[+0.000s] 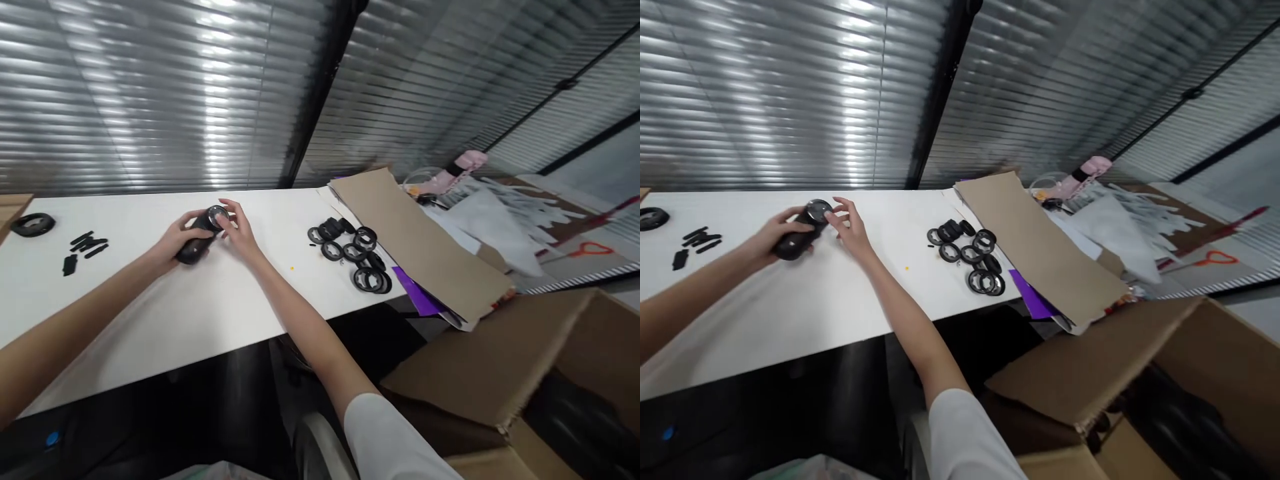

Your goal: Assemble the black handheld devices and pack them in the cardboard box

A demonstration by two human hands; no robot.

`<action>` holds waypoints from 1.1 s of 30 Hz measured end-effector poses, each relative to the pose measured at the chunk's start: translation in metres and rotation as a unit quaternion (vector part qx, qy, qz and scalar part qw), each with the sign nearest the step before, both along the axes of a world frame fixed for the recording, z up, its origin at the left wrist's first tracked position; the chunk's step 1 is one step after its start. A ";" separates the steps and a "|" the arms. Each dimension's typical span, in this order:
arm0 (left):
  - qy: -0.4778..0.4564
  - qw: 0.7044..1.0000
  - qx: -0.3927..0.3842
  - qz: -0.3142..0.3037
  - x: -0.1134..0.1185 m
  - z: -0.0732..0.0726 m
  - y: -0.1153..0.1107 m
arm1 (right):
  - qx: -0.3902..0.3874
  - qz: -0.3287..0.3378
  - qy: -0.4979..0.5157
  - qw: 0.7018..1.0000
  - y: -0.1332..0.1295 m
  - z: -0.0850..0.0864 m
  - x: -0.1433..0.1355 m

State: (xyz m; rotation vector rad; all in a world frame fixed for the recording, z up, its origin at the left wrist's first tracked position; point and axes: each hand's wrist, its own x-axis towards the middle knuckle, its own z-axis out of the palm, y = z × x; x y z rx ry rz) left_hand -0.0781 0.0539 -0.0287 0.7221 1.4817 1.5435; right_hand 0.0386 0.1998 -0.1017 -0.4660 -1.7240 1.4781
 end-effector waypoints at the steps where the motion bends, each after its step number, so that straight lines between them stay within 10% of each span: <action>1: -0.027 0.999 0.007 -0.017 0.007 -0.009 0.009 | 0.011 -0.004 -0.005 1.000 0.000 0.003 0.003; 10: -0.161 0.984 0.015 -0.077 0.009 -0.027 0.020 | 0.040 0.002 -0.033 0.999 -0.007 0.022 0.012; 28: -0.252 0.957 0.054 -0.131 0.014 -0.050 0.047 | -0.038 -0.036 -0.080 0.995 0.012 0.004 0.027; 33: -0.274 0.957 0.094 -0.029 0.015 -0.057 0.057 | -0.022 -0.068 -0.065 0.995 0.013 0.008 0.030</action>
